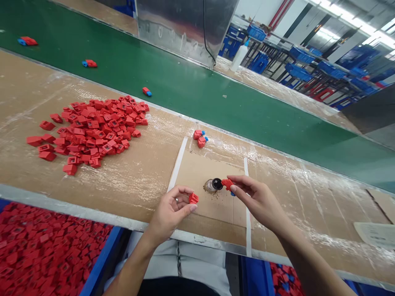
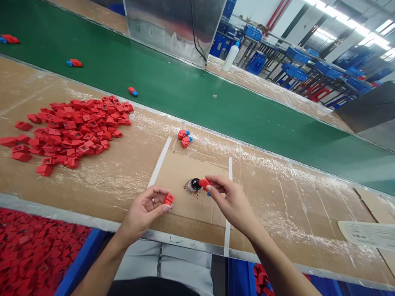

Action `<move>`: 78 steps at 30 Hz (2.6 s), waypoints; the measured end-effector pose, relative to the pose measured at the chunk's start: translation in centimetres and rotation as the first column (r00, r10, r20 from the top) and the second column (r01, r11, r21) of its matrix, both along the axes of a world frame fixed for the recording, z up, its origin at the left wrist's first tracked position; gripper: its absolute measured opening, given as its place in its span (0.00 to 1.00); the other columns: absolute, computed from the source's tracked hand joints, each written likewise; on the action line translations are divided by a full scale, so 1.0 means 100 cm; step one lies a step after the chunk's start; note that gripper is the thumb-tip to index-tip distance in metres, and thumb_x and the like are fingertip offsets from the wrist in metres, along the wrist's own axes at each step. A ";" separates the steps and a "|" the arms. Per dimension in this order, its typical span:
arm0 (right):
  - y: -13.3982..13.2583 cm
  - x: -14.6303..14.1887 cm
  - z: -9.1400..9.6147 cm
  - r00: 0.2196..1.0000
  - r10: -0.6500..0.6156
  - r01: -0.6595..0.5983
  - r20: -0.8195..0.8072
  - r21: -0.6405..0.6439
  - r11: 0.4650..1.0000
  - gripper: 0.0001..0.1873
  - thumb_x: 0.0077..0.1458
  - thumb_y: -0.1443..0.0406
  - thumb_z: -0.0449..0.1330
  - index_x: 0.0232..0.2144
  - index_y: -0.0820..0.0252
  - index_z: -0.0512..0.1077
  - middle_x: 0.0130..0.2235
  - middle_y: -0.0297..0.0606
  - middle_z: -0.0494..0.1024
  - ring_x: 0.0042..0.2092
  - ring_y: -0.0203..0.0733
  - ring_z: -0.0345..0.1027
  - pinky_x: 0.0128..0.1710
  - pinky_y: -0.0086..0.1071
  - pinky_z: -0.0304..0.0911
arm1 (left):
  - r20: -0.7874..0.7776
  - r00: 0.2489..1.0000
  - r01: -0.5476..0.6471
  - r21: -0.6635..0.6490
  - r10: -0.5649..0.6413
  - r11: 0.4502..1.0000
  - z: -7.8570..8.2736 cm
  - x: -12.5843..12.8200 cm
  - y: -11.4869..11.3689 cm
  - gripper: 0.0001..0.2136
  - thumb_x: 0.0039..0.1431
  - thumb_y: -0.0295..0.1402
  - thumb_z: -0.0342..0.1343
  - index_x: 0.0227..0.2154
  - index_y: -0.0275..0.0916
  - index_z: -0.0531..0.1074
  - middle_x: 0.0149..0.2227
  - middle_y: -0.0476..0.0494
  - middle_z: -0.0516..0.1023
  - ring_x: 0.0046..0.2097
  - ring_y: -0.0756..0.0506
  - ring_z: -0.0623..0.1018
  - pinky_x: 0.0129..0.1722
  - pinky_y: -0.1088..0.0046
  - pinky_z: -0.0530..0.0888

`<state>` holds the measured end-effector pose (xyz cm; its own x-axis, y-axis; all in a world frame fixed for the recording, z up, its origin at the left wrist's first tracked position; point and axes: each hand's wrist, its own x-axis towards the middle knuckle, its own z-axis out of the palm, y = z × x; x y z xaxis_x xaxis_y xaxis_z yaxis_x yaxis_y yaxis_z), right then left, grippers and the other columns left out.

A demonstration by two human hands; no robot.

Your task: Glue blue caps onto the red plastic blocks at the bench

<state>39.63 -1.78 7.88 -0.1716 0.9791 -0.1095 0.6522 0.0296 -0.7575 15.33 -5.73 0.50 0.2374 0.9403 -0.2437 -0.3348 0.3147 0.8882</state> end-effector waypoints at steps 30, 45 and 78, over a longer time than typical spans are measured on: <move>-0.009 -0.012 -0.001 0.983 0.059 -0.114 0.175 0.328 0.938 0.12 0.66 0.61 0.55 0.48 0.57 0.72 0.45 0.40 0.75 0.34 0.39 0.68 0.34 0.34 0.65 | 0.100 0.995 0.014 -0.046 -0.009 0.999 0.002 -0.001 0.000 0.15 0.50 0.30 0.69 0.41 0.37 0.77 0.37 0.45 0.82 0.40 0.49 0.79 0.43 0.76 0.74; -0.036 -0.064 -0.004 0.983 0.186 -0.174 -0.010 0.302 0.937 0.12 0.66 0.65 0.56 0.50 0.58 0.72 0.43 0.39 0.74 0.34 0.37 0.68 0.37 0.32 0.66 | 0.151 0.987 0.056 0.011 -0.057 0.998 0.005 -0.004 -0.002 0.15 0.54 0.32 0.66 0.45 0.39 0.78 0.39 0.44 0.83 0.38 0.49 0.79 0.44 0.73 0.74; -0.053 -0.071 -0.025 0.980 0.194 -0.196 0.035 0.251 0.948 0.10 0.68 0.64 0.50 0.43 0.57 0.71 0.41 0.43 0.73 0.40 0.44 0.70 0.40 0.34 0.67 | 0.055 0.997 0.049 0.074 -0.053 0.996 0.004 -0.005 0.000 0.11 0.53 0.33 0.65 0.39 0.35 0.82 0.33 0.43 0.80 0.34 0.47 0.77 0.38 0.71 0.74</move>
<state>32.57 -7.06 5.40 -0.3621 0.9225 0.1334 0.6221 0.3458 -0.7024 14.83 -5.72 0.86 0.2967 0.9415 -0.1597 -0.3702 0.2676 0.8896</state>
